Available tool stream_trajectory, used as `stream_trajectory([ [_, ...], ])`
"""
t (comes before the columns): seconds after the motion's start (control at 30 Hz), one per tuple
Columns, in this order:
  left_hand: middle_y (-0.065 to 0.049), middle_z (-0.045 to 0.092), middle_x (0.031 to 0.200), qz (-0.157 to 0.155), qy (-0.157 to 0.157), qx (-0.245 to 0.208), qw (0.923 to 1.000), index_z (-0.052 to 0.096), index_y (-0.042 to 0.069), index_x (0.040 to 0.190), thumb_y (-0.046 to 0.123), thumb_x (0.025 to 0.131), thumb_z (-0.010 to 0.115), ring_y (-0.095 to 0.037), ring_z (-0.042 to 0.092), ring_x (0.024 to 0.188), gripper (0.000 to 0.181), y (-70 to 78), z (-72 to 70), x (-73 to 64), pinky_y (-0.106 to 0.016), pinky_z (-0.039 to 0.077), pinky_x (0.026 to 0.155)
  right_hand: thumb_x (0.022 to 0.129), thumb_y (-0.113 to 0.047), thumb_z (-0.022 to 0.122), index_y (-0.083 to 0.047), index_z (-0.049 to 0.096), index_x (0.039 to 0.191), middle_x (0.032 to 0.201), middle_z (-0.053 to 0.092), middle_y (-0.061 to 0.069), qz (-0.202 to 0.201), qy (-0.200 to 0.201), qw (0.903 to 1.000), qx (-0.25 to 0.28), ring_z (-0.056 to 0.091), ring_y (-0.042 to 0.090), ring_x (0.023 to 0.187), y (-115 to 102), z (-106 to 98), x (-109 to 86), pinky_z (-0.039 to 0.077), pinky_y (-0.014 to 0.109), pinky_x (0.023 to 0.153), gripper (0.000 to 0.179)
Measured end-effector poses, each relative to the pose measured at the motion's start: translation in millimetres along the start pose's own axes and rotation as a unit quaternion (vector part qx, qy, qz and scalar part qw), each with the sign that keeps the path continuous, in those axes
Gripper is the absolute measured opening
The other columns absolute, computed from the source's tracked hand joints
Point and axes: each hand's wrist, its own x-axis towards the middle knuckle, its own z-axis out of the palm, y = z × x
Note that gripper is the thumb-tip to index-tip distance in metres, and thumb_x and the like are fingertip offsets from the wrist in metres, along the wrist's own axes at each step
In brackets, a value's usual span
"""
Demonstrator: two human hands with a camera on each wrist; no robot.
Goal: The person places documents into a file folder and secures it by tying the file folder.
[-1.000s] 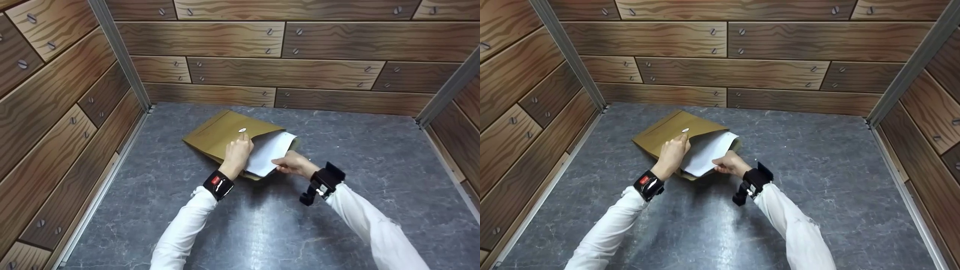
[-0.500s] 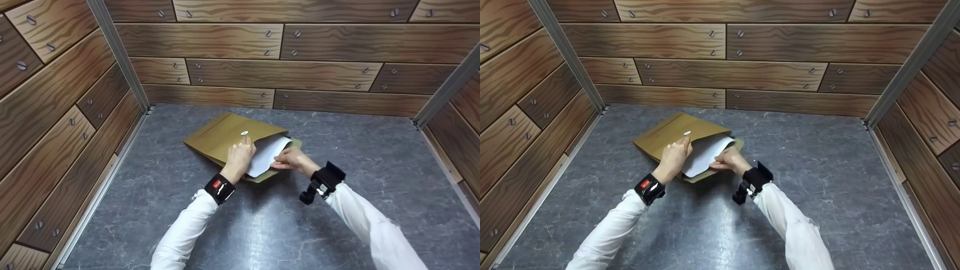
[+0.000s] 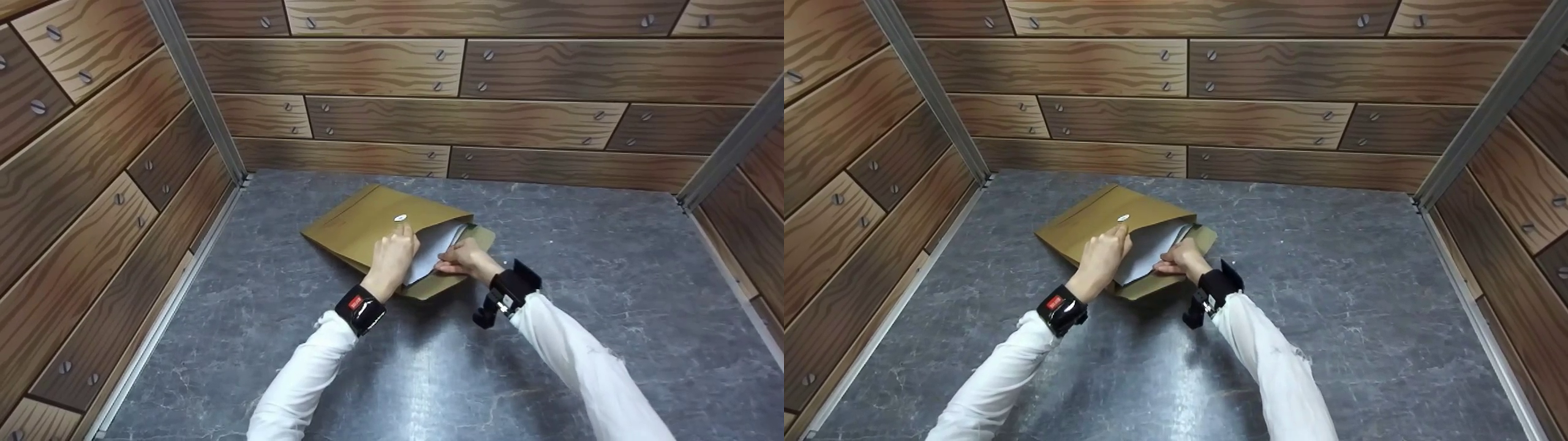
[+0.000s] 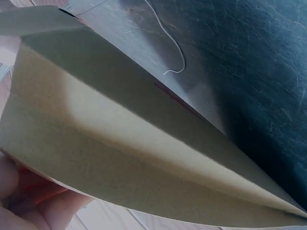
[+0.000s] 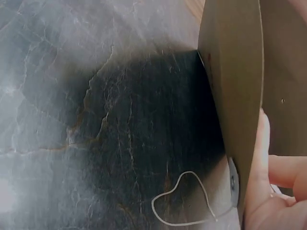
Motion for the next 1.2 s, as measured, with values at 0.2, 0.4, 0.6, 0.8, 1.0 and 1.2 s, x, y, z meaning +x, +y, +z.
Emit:
stream_trajectory([
  [0.2,-0.011,0.061,0.08,-0.007,-0.019,-0.014,0.9997,0.06,-0.005,0.095,0.014,0.085,0.057,-0.027,0.06,0.054,0.021,1.2,-0.5,0.8,-0.033,0.049,0.045,0.086,0.01,0.05,0.015,0.052,0.088,0.064,0.061,0.015,-0.004,0.017,0.9997,-0.016,0.062,0.017,0.057,1,-2,-1.0,0.051,0.025,0.061,0.005],
  [0.4,-0.01,0.059,0.078,-0.013,-0.026,-0.029,0.9992,0.058,-0.003,0.092,0.014,0.086,0.057,-0.028,0.06,0.054,0.018,1.9,0.1,0.6,-0.035,0.049,0.045,0.089,0.003,0.051,0.017,0.047,0.104,0.063,0.06,0.012,-0.028,0.033,0.9987,-0.028,0.06,0.014,0.052,-2,-11,-11.8,0.051,0.024,0.055,0.02],
  [0.6,-0.009,0.059,0.077,-0.008,-0.005,-0.014,0.9999,0.06,-0.004,0.093,0.014,0.084,0.058,-0.027,0.059,0.052,0.02,2.6,1.3,1.7,-0.034,0.048,0.042,0.091,-0.01,0.053,0.015,0.051,0.098,0.059,0.058,0.006,-0.023,0.034,0.9968,-0.068,0.053,0.008,0.045,1,-29,-35.0,0.046,0.019,0.045,0.026],
  [0.8,-0.009,0.059,0.074,-0.021,0.001,-0.003,0.9998,0.061,-0.004,0.089,0.013,0.084,0.057,-0.025,0.059,0.051,0.018,6.4,5.3,4.0,-0.033,0.047,0.042,0.089,-0.032,0.056,0.011,0.059,0.09,0.062,0.06,0.007,0.033,-0.034,0.9863,-0.158,0.052,0.008,0.044,19,-31,-54.0,0.044,0.018,0.043,0.044],
  [1.0,-0.008,0.061,0.073,-0.029,0.002,0.021,0.9994,0.063,-0.004,0.088,0.014,0.083,0.057,-0.023,0.06,0.052,0.02,16.5,8.0,13.1,-0.032,0.048,0.043,0.088,-0.033,0.057,0.009,0.059,0.095,0.074,0.065,0.012,0.068,-0.083,0.9904,-0.088,0.059,0.01,0.052,27,-20,-57.6,0.048,0.019,0.05,0.042],
  [1.2,-0.006,0.058,0.068,-0.022,-0.031,0.045,0.9983,0.062,-0.001,0.082,0.015,0.083,0.056,-0.021,0.06,0.052,0.017,28.2,7.0,24.9,-0.031,0.047,0.043,0.086,-0.008,0.057,0.006,0.054,0.089,0.067,0.062,0.009,0.026,-0.036,0.998,-0.044,0.059,0.011,0.052,8,-9,-61.1,0.048,0.019,0.049,0.015],
])
